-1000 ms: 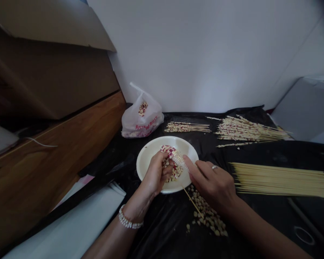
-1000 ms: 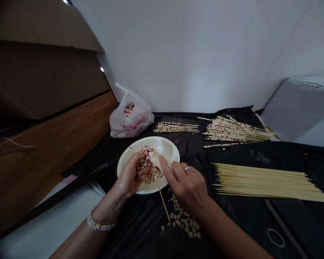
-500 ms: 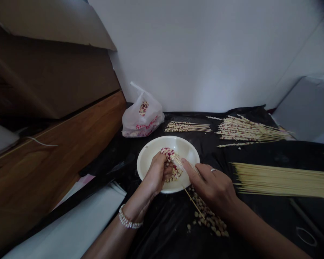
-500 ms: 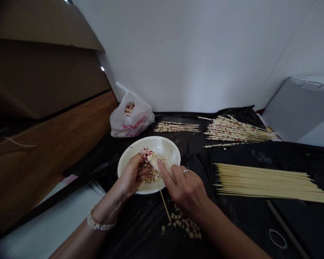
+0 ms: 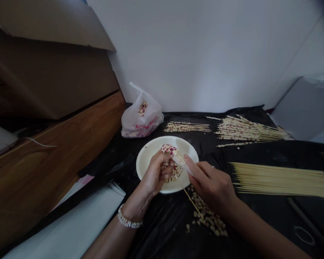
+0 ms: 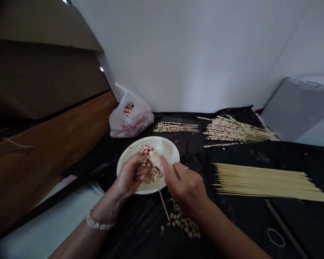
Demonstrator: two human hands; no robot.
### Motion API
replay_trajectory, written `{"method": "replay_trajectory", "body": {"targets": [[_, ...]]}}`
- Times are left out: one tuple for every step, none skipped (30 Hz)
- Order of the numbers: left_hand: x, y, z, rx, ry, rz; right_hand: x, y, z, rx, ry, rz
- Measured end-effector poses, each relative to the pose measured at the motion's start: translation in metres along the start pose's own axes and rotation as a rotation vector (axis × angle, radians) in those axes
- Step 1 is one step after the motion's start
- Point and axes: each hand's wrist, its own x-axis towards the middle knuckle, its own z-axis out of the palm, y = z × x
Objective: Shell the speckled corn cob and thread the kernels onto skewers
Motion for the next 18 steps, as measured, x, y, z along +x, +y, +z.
{"method": "replay_trajectory", "body": {"targets": [[0.0002, -0.0001, 0.0006, 0.009, 0.009, -0.003, -0.0005, 0.0001, 0.0002, -0.010, -0.007, -0.006], [0.0005, -0.0006, 0.0012, 0.021, 0.022, -0.002, -0.0010, 0.0001, 0.0004, -0.023, -0.014, -0.013], [0.0009, -0.0015, 0.0020, 0.034, 0.037, 0.002, -0.0012, 0.0000, 0.0006, -0.038, -0.019, -0.023], [0.0013, -0.0025, 0.0027, 0.048, 0.047, 0.006, -0.0013, -0.0003, 0.0007, -0.053, -0.020, -0.034], [0.0016, -0.0037, 0.0033, 0.061, 0.056, 0.009, -0.0011, -0.0008, 0.0007, -0.063, -0.020, -0.043], [0.0019, -0.0048, 0.0038, 0.071, 0.064, 0.012, -0.0007, -0.0013, 0.0006, -0.061, -0.015, -0.044], [0.0021, -0.0057, 0.0042, 0.079, 0.072, 0.015, -0.0001, -0.0019, 0.0004, -0.048, -0.013, -0.036], [0.0023, -0.0063, 0.0044, 0.082, 0.078, 0.017, 0.0007, -0.0025, 0.0000, -0.028, -0.006, -0.023], [0.0024, -0.0067, 0.0044, 0.081, 0.080, 0.017, 0.0016, -0.0031, -0.0004, -0.008, 0.001, -0.009], [0.0024, -0.0068, 0.0041, 0.076, 0.080, 0.020, 0.0025, -0.0035, -0.0009, 0.009, 0.008, 0.002], [0.0023, -0.0065, 0.0035, 0.064, 0.075, 0.022, 0.0032, -0.0038, -0.0013, 0.018, 0.013, 0.008], [0.0023, -0.0059, 0.0026, 0.047, 0.061, 0.021, 0.0039, -0.0039, -0.0017, 0.022, 0.017, 0.007], [0.0022, -0.0052, 0.0016, 0.025, 0.044, 0.018, 0.0043, -0.0037, -0.0019, 0.022, 0.021, 0.004], [0.0022, -0.0042, 0.0003, 0.003, 0.024, 0.011, 0.0045, -0.0034, -0.0020, 0.020, 0.025, 0.004], [0.0022, -0.0032, -0.0009, -0.019, 0.005, 0.001, 0.0044, -0.0030, -0.0021, 0.017, 0.026, 0.008], [0.0022, -0.0021, -0.0019, -0.041, -0.010, -0.011, 0.0041, -0.0025, -0.0019, 0.011, 0.026, 0.013], [0.0022, -0.0011, -0.0028, -0.062, -0.021, -0.027, 0.0036, -0.0020, -0.0017, 0.003, 0.020, 0.017], [0.0022, -0.0001, -0.0033, -0.083, -0.026, -0.045, 0.0029, -0.0014, -0.0014, -0.006, 0.010, 0.018]]}}
